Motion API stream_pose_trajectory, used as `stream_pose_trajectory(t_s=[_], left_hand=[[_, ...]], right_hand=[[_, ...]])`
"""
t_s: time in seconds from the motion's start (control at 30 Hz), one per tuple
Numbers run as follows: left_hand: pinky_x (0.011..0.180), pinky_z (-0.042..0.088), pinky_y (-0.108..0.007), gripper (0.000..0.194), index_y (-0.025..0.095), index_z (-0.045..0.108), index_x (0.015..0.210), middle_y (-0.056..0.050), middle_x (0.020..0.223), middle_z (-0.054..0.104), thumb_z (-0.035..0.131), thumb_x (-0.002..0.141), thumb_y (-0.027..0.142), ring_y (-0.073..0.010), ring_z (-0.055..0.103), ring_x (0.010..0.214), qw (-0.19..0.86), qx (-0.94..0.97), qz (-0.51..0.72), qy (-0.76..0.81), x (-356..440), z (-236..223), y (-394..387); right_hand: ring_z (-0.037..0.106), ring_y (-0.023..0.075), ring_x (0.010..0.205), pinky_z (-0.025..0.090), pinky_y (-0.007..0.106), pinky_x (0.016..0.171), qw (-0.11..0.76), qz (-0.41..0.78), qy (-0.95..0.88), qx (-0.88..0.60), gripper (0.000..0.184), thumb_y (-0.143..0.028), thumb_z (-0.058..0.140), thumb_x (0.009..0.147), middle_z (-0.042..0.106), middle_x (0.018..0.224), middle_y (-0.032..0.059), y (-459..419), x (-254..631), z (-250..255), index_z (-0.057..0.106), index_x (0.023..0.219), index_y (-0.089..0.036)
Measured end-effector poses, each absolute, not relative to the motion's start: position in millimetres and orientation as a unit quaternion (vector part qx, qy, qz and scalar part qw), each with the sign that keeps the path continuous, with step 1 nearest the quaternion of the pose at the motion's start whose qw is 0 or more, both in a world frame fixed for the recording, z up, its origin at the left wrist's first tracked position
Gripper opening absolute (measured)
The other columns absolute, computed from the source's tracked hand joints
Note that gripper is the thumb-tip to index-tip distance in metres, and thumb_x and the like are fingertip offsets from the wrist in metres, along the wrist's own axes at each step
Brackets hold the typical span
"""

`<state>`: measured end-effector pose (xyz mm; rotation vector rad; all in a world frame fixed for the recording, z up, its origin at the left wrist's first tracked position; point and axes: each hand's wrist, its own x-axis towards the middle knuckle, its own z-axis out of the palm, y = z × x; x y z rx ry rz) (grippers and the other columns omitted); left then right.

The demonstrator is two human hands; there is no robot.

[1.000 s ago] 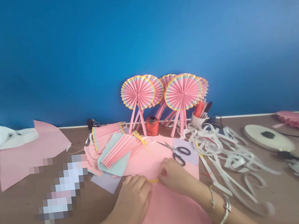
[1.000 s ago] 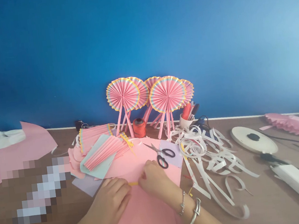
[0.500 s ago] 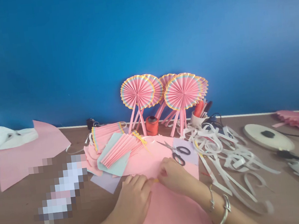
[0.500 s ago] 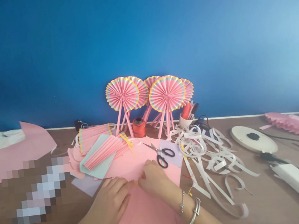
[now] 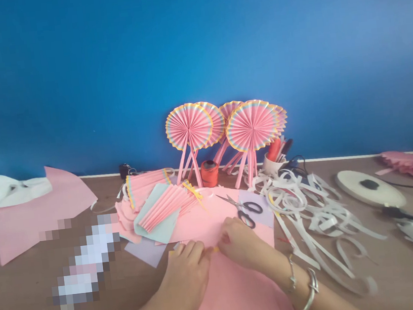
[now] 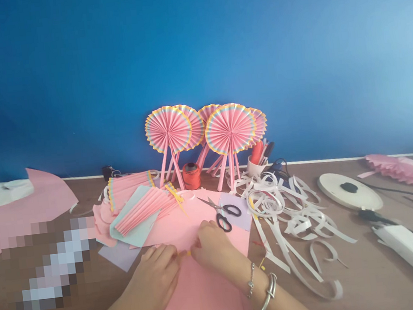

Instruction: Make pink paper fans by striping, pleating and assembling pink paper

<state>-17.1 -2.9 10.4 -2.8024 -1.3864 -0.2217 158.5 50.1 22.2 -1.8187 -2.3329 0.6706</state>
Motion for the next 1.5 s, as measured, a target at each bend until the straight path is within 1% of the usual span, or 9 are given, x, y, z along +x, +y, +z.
stream_pose_trajectory(t_s=[0.2, 0.4, 0.53, 0.67, 0.83, 0.97, 1.17, 1.37, 1.5], left_hand=[[0.067, 0.036, -0.037, 0.031, 0.018, 0.060, 0.106, -0.008, 0.091, 0.059, 0.044, 0.082, 0.008, -0.0238, 0.053, 0.080, 0.007, -0.896, -0.061, -0.441, -17, 9, -3], [0.069, 0.037, -0.037, 0.031, 0.019, 0.060, 0.106, -0.008, 0.093, 0.060, 0.042, 0.083, 0.008, -0.0234, 0.053, 0.081, 0.000, -0.892, -0.046, -0.449, -16, 11, -3], [0.072, 0.037, -0.037, 0.033, 0.018, 0.058, 0.109, -0.008, 0.094, 0.059, 0.042, 0.082, 0.007, -0.0234, 0.053, 0.085, -0.004, -0.892, -0.040, -0.450, -16, 12, -4], [0.072, 0.037, -0.037, 0.032, 0.018, 0.058, 0.109, -0.008, 0.095, 0.060, 0.045, 0.083, 0.008, -0.0245, 0.054, 0.087, -0.017, -0.888, -0.022, -0.458, -15, 15, -4], [0.075, 0.039, -0.038, 0.030, 0.019, 0.058, 0.111, -0.008, 0.099, 0.060, 0.044, 0.086, 0.011, -0.0246, 0.055, 0.091, -0.037, -0.884, -0.002, -0.465, -15, 17, -2], [0.077, 0.040, -0.039, 0.033, 0.019, 0.055, 0.118, -0.008, 0.102, 0.060, 0.042, 0.088, 0.012, -0.0241, 0.055, 0.093, -0.048, -0.880, 0.010, -0.473, -14, 18, -3], [0.077, 0.039, -0.039, 0.033, 0.019, 0.056, 0.117, -0.008, 0.101, 0.060, 0.043, 0.087, 0.012, -0.0243, 0.054, 0.093, -0.035, -0.883, -0.004, -0.468, -16, 14, -3], [0.074, 0.039, -0.038, 0.034, 0.018, 0.056, 0.116, -0.007, 0.099, 0.060, 0.045, 0.085, 0.012, -0.0244, 0.054, 0.090, -0.023, -0.888, -0.015, -0.458, -17, 13, -2], [0.076, 0.039, -0.038, 0.033, 0.017, 0.056, 0.116, -0.007, 0.097, 0.060, 0.044, 0.086, 0.012, -0.0236, 0.054, 0.089, -0.017, -0.891, -0.032, -0.452, -18, 10, -3]], right_hand=[[0.051, 0.0192, 0.074, 0.033, 0.028, 0.064, 0.013, 0.226, -0.773, -0.592, 0.005, -0.017, 0.051, 0.071, 0.058, 0.078, 0.0110, 51, 173, 38, 0.054, 0.067, -0.014], [0.051, 0.0192, 0.072, 0.033, 0.028, 0.060, -0.025, 0.240, -0.762, -0.601, 0.002, -0.016, 0.053, 0.071, 0.058, 0.079, 0.0105, 51, 181, 56, 0.054, 0.070, -0.015], [0.052, 0.0203, 0.075, 0.032, 0.029, 0.062, -0.043, 0.212, -0.792, -0.571, 0.010, -0.016, 0.052, 0.073, 0.058, 0.076, 0.0098, 54, 184, 55, 0.054, 0.063, -0.016], [0.052, 0.0208, 0.076, 0.032, 0.029, 0.063, -0.042, 0.193, -0.796, -0.573, 0.007, -0.015, 0.054, 0.072, 0.059, 0.078, 0.0109, 56, 186, 48, 0.057, 0.066, -0.014], [0.053, 0.0206, 0.077, 0.032, 0.029, 0.062, -0.075, 0.180, -0.801, -0.566, 0.010, -0.014, 0.051, 0.073, 0.060, 0.078, 0.0107, 55, 183, 49, 0.060, 0.069, -0.012], [0.054, 0.0217, 0.080, 0.034, 0.029, 0.064, -0.090, 0.174, -0.796, -0.573, 0.013, -0.014, 0.051, 0.074, 0.062, 0.083, 0.0126, 54, 180, 55, 0.063, 0.075, -0.010], [0.057, 0.0228, 0.081, 0.036, 0.029, 0.064, -0.109, 0.180, -0.776, -0.594, 0.020, -0.014, 0.049, 0.077, 0.063, 0.089, 0.0162, 49, 175, 67, 0.065, 0.086, -0.006], [0.057, 0.0275, 0.092, 0.038, 0.032, 0.072, -0.126, 0.173, -0.783, -0.585, 0.019, -0.016, 0.053, 0.073, 0.064, 0.093, 0.0171, 52, 179, 66, 0.067, 0.083, -0.008], [0.059, 0.0267, 0.089, 0.039, 0.030, 0.069, -0.156, 0.148, -0.784, -0.582, 0.019, -0.015, 0.054, 0.072, 0.065, 0.090, 0.0174, 56, 187, 67, 0.067, 0.083, -0.008]])
